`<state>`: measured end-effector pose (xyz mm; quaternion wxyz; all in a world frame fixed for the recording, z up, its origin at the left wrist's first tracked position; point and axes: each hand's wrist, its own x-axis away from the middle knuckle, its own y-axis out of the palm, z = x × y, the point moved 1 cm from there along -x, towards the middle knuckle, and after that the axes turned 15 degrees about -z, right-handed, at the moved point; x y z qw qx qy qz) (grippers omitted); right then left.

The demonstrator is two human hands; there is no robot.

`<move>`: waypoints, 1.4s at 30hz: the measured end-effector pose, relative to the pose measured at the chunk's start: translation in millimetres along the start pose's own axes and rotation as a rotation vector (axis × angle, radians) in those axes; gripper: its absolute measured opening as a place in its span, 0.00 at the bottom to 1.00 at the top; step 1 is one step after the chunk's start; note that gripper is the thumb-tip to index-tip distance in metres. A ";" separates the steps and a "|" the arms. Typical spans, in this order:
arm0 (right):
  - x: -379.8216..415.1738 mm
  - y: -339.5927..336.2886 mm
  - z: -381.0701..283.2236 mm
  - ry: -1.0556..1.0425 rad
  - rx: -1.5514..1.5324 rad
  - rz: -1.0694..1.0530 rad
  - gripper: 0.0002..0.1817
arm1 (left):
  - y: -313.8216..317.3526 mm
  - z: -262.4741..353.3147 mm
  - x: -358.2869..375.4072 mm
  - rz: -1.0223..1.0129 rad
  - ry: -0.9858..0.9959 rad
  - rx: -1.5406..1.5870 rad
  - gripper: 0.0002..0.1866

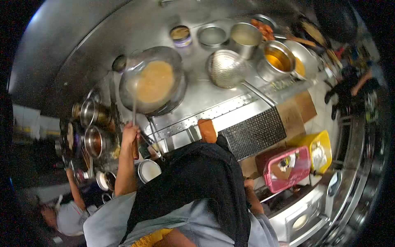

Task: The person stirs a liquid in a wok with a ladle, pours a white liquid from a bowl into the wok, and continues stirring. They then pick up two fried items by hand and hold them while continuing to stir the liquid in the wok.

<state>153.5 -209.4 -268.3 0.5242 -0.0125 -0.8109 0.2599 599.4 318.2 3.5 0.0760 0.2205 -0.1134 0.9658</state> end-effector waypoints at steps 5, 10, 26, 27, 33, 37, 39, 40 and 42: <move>-3.6 -90.5 -107.9 -0.128 -0.298 -0.067 0.20 | 15.3 14.8 19.7 -0.040 -0.103 0.074 0.18; -122.9 -101.3 -93.6 -0.291 -0.276 -0.012 0.15 | 8.0 37.7 14.2 0.302 0.036 -0.785 0.29; -70.0 -94.5 -167.0 -0.136 -0.472 -0.260 0.15 | 63.8 65.6 75.0 -0.116 -0.184 0.866 0.11; -65.4 -96.0 -168.8 -0.123 -0.456 -0.238 0.16 | 65.3 70.5 79.4 -0.115 -0.186 0.868 0.11; -65.6 -100.7 -165.9 -0.117 -0.357 -0.260 0.16 | 54.8 77.1 89.4 0.000 -0.042 0.511 0.22; -109.6 -87.1 -136.2 -0.162 -0.155 -0.246 0.16 | 46.0 82.5 87.5 0.048 -0.009 0.297 0.23; -97.7 -87.2 -150.8 -0.149 -0.281 -0.248 0.16 | 44.2 85.8 82.8 0.076 -0.004 0.279 0.23; -90.0 -87.9 -162.3 -0.140 -0.416 -0.249 0.15 | 42.4 86.9 79.5 0.086 -0.004 0.224 0.23; -82.2 -94.1 -177.4 -0.148 -0.400 -0.266 0.15 | 39.3 89.6 70.7 0.110 -0.023 0.079 0.25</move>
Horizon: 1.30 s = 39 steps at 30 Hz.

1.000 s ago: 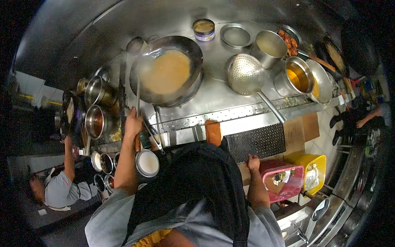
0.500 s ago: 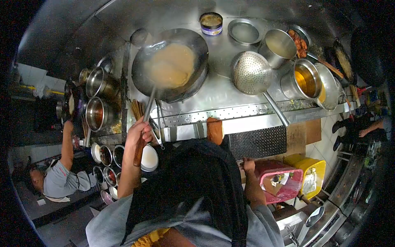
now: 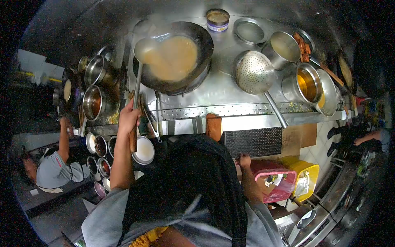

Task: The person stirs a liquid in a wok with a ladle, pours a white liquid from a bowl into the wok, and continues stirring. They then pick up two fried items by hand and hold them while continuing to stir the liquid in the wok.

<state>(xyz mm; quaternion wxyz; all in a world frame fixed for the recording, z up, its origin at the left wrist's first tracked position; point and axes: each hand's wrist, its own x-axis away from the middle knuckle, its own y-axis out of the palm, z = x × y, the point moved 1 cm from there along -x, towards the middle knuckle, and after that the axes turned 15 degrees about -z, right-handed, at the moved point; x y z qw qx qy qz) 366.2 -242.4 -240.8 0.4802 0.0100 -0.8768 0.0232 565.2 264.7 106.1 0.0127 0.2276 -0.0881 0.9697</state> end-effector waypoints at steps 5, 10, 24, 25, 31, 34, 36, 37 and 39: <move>7.6 -0.5 -19.8 -0.046 -0.039 -0.015 0.14 | -24.0 -63.4 -63.9 0.187 0.089 -0.600 0.31; 19.7 -7.1 -19.9 -0.004 0.014 0.001 0.16 | 3.9 -55.3 -62.7 0.150 -0.102 -0.667 0.29; 41.4 -3.9 -13.8 -0.174 0.607 0.130 0.22 | 28.5 -27.7 -21.2 -0.332 -0.193 0.886 0.05; 48.6 2.1 -23.2 -0.131 0.477 0.125 0.21 | 28.2 -23.2 -18.0 -0.292 -0.178 0.831 0.05; 53.2 7.0 -45.1 -0.112 0.451 0.065 0.19 | 17.9 -4.3 -12.0 -0.190 -0.056 0.598 0.08; 43.7 6.8 -35.7 -0.108 0.459 0.104 0.20 | 7.5 -13.6 -22.4 -0.149 -0.043 0.536 0.14; 32.5 2.6 -26.2 -0.103 0.460 0.137 0.21 | 2.8 -16.1 -27.4 -0.140 -0.037 0.479 0.20; 26.4 -1.3 -22.1 -0.108 0.498 0.109 0.21 | 1.3 -16.6 -29.2 -0.128 0.006 0.419 0.19; 27.9 -0.5 -24.7 -0.113 0.535 0.082 0.21 | -1.0 -18.7 -34.1 -0.117 0.049 0.359 0.18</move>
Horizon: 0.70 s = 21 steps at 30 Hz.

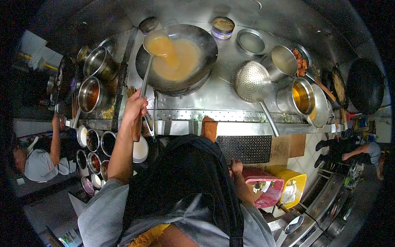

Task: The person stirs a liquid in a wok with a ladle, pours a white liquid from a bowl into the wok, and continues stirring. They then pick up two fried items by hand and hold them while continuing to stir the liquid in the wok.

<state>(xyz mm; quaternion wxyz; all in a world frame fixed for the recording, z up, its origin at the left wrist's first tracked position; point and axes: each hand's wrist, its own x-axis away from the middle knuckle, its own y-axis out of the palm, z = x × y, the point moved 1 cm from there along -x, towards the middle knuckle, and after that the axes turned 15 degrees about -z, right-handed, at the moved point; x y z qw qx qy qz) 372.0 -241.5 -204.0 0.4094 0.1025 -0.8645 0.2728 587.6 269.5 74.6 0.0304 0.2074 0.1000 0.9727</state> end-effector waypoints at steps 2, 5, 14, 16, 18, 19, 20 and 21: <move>5.4 -0.1 -3.1 0.003 -0.045 0.032 0.21 | -1.6 -1.4 -3.2 0.073 -0.024 -0.064 0.24; 14.4 -0.1 -9.8 0.034 -0.069 0.025 0.21 | 2.7 2.6 -2.6 0.111 -0.004 -0.156 0.26; 24.2 -0.8 -2.2 0.005 -0.151 -0.001 0.19 | -29.4 -13.5 -33.6 0.299 0.124 -0.992 0.31; 28.0 -3.7 -9.6 0.039 -0.149 -0.019 0.19 | -21.5 -8.9 -29.5 0.326 -0.004 -1.024 0.31; 29.7 -4.6 -13.6 0.074 -0.148 -0.037 0.19 | -26.7 -20.9 -32.3 0.352 -0.131 -1.052 0.31; 30.9 -4.5 -15.3 0.077 -0.164 -0.017 0.20 | -46.2 -50.0 -43.9 0.349 0.016 -1.102 0.29; 31.8 -4.0 -16.2 0.081 -0.181 0.003 0.20 | -43.4 -49.7 -42.6 0.344 0.164 -1.147 0.27; 33.0 -3.0 -17.0 0.082 -0.181 0.003 0.20 | -42.4 -49.8 -41.8 0.343 0.163 -1.147 0.27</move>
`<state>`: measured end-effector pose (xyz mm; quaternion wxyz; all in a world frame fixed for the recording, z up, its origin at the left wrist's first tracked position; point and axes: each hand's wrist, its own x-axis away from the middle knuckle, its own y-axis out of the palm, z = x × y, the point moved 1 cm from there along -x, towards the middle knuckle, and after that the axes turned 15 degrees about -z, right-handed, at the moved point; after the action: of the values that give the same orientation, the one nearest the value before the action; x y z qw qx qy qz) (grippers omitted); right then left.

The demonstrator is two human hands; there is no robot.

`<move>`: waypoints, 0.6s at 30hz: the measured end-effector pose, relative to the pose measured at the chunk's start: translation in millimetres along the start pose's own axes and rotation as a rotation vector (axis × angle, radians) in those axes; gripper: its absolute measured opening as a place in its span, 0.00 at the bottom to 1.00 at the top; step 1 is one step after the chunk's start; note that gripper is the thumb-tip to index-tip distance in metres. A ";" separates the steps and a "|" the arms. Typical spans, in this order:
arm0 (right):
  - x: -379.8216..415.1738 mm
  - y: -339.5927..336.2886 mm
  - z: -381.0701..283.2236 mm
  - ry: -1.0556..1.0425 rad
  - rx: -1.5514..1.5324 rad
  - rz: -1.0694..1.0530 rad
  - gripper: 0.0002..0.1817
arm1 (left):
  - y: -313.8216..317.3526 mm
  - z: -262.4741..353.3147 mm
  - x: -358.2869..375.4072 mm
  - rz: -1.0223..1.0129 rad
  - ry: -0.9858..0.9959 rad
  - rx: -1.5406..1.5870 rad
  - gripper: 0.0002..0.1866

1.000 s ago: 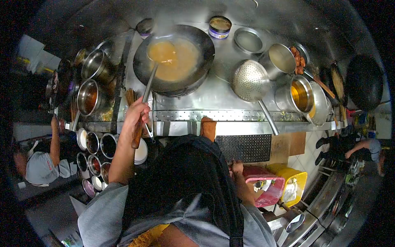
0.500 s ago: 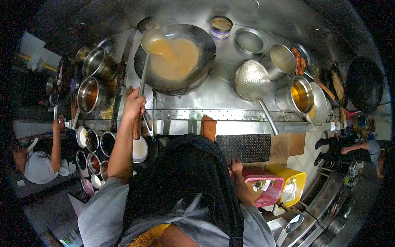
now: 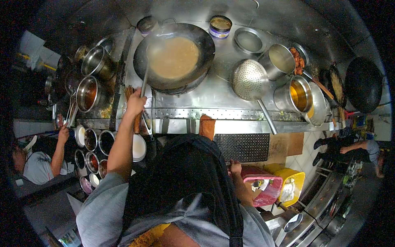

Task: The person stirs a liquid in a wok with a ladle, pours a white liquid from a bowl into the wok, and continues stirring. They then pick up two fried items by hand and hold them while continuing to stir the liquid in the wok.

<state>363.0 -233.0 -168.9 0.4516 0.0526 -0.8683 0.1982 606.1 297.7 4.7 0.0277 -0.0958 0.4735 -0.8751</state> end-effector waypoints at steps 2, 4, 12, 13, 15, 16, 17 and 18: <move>2.6 1.4 -1.2 -0.002 -0.015 0.050 0.22 | -2.5 10.9 8.1 -0.435 -0.303 0.771 0.22; -42.9 -0.5 56.9 -0.069 0.164 0.081 0.23 | -21.5 37.5 25.5 -0.447 -0.391 1.090 0.19; -48.1 -5.4 54.2 -0.101 0.383 0.085 0.23 | -32.9 44.7 48.0 -0.503 -0.404 1.598 0.09; -35.2 -5.3 38.9 -0.068 0.178 0.034 0.21 | -35.7 48.7 51.7 -0.503 -0.404 1.598 0.09; -14.7 -3.3 8.0 -0.035 -0.026 -0.018 0.20 | -41.2 53.5 56.6 -0.414 -0.392 1.475 0.08; -10.7 -1.8 -0.7 -0.013 -0.077 -0.031 0.18 | -42.4 51.6 57.1 -0.411 -0.393 1.474 0.08; -9.9 -1.4 -3.1 0.010 -0.127 -0.044 0.18 | -43.4 48.6 57.1 -0.414 -0.372 1.444 0.15; -8.9 -1.6 -5.1 0.009 -0.126 -0.046 0.18 | -44.0 45.8 56.9 -0.417 -0.351 1.414 0.22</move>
<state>372.6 -233.2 -172.9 0.4625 0.0430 -0.8755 0.1330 561.1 276.3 73.9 -0.0087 -0.2805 -0.2398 -0.9294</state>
